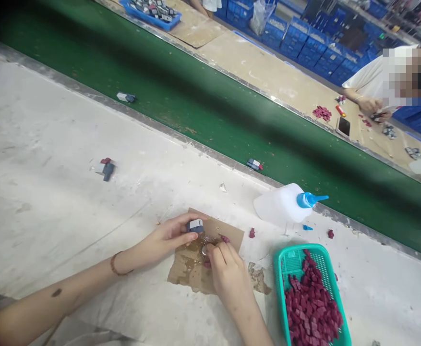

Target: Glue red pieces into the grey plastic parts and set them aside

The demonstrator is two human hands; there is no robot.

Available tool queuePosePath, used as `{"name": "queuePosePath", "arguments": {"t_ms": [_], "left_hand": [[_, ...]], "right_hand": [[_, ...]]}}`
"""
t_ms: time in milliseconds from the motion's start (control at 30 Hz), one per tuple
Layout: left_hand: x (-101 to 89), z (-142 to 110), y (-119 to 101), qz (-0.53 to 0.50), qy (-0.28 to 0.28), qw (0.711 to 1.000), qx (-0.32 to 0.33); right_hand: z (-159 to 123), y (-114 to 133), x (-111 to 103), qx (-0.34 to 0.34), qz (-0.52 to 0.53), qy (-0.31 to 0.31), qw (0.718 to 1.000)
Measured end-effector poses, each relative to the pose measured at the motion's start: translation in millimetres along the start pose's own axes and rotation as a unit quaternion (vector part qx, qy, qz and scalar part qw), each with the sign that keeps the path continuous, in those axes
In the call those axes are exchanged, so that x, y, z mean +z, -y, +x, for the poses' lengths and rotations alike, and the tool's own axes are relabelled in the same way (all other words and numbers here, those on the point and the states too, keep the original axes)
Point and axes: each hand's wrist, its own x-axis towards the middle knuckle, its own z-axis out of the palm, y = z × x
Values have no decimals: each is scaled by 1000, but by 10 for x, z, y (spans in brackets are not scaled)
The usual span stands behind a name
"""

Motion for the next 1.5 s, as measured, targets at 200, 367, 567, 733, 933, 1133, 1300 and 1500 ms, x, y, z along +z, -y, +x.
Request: {"name": "queuePosePath", "arguments": {"t_ms": [200,367,567,733,933,1133,1300,1500], "left_hand": [[-16,-40,-18,4,8,1000,11],[11,-36,-51,-15,1,1000,-13],[17,-78,-19,3,26,1000,-5],[11,-100,64,102,38,993,45],[35,-94,19,171,76,978,88],[56,-147,190,96,64,992,58],[28,-142,176,183,75,974,114],[22,-105,109,212,127,961,121]], "right_hand": [[-66,33,17,1,1,27,1000],[-77,47,111,22,40,26,999],[-65,0,44,125,223,1,967],[-71,-29,-17,224,374,-89,896],[-42,24,-26,230,443,-163,851],[-68,47,-19,273,459,-161,830],[-90,27,22,250,468,-173,830],[-88,40,18,204,453,-167,852]]}}
